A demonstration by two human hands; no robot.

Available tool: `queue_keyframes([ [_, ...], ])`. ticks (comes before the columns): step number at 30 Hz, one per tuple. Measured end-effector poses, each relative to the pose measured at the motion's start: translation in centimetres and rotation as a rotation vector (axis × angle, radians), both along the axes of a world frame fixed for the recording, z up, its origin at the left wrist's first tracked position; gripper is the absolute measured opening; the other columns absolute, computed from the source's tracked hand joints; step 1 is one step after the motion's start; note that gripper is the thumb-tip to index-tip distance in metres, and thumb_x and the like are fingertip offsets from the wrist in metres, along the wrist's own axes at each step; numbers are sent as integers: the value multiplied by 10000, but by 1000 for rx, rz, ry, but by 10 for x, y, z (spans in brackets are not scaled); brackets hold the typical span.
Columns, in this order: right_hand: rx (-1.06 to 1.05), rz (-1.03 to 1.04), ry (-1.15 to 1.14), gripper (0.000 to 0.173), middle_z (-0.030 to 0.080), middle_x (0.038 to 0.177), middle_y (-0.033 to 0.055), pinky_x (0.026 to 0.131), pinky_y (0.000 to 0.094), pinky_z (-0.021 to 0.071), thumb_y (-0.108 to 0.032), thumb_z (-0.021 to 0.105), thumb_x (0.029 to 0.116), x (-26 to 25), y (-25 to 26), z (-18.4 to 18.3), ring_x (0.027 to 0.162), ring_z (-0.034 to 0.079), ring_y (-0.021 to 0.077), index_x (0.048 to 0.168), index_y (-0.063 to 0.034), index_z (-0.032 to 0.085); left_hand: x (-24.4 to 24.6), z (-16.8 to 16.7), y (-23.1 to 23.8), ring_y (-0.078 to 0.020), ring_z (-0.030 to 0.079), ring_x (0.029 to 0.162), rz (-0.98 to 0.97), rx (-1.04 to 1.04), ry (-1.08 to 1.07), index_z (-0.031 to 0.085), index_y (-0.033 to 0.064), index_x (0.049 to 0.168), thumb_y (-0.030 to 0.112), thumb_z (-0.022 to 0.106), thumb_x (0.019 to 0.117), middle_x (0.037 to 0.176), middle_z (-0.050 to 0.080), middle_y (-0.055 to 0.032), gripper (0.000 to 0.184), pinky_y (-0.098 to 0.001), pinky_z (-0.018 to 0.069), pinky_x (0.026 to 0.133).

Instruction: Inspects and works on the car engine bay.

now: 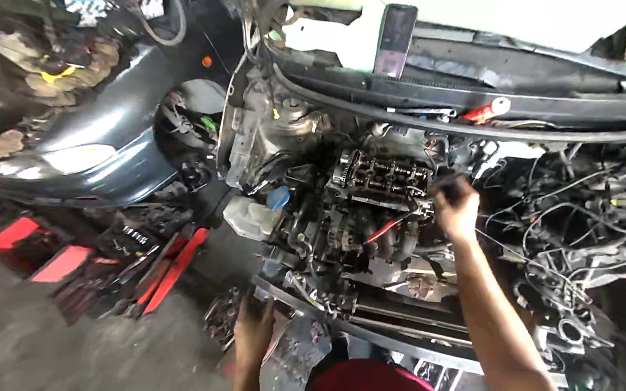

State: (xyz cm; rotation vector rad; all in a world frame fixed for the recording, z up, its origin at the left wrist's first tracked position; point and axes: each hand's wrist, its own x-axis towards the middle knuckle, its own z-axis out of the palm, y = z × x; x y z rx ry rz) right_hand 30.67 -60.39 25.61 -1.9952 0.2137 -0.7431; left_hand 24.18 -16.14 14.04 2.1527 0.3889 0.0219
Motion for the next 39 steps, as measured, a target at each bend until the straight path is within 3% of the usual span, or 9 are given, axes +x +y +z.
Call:
queue_keyframes([
  [4,-105,-465,-170,599,620,1268,235,984,397,543,-195,733,911,58,-71,28,1126,653,270,1390,64,484,-44,2,0,-71,613,613,63,-193,-102,377,-70,1491,53,652,934,972,669,-141,633,-286,563,572],
  [7,-270,-579,44,795,412,1513,328,1140,611,343,-379,786,855,89,-107,41,1392,412,501,1492,-26,465,-74,2,6,-33,612,562,128,-289,-108,334,-75,1494,34,612,938,853,686,-57,631,-240,554,545],
  [12,-288,-565,237,639,243,1640,295,1108,783,209,-485,698,929,105,-112,70,1482,212,574,1435,-119,565,-91,13,5,-29,621,555,220,-360,-146,339,-59,1492,39,596,942,830,698,-11,615,-222,553,530],
  [16,-205,-438,-75,705,470,1519,278,1202,645,192,-390,649,985,105,-120,78,1469,357,452,1508,25,425,-83,32,-12,-27,626,557,234,-400,-189,371,-56,1465,12,585,941,839,702,-1,570,-212,552,519],
  [20,81,-62,-570,673,536,1307,192,990,277,535,-64,546,971,93,-116,99,1133,621,136,1509,136,195,-65,44,-30,-48,648,601,158,-482,-253,390,-40,1460,29,593,925,898,708,-16,577,-222,567,534],
  [24,224,11,-427,218,571,808,-56,595,294,558,-216,598,978,20,-44,89,636,583,51,1126,-81,512,-47,64,-59,-56,627,604,-24,-598,-265,417,-12,1468,47,604,890,877,707,-2,610,-222,542,526],
  [27,-37,98,-165,293,542,618,-30,478,291,491,-321,708,934,-27,16,45,496,523,62,800,-95,576,-44,85,-89,-54,630,601,-226,-857,-213,493,51,1424,144,691,852,850,727,9,612,-220,538,531],
  [33,-482,277,-31,281,672,677,109,567,499,544,-297,689,844,-61,75,-11,625,685,266,842,-16,685,-44,113,-132,-33,554,614,-831,-1274,-13,291,17,1579,95,625,918,899,670,-2,745,-184,463,538],
  [39,-642,276,-7,257,630,630,110,492,511,492,-273,684,754,-80,78,-4,572,656,302,761,-18,649,-45,116,-146,-11,518,622,-946,-1303,28,171,-43,1595,28,577,932,911,647,1,781,-157,410,534],
])
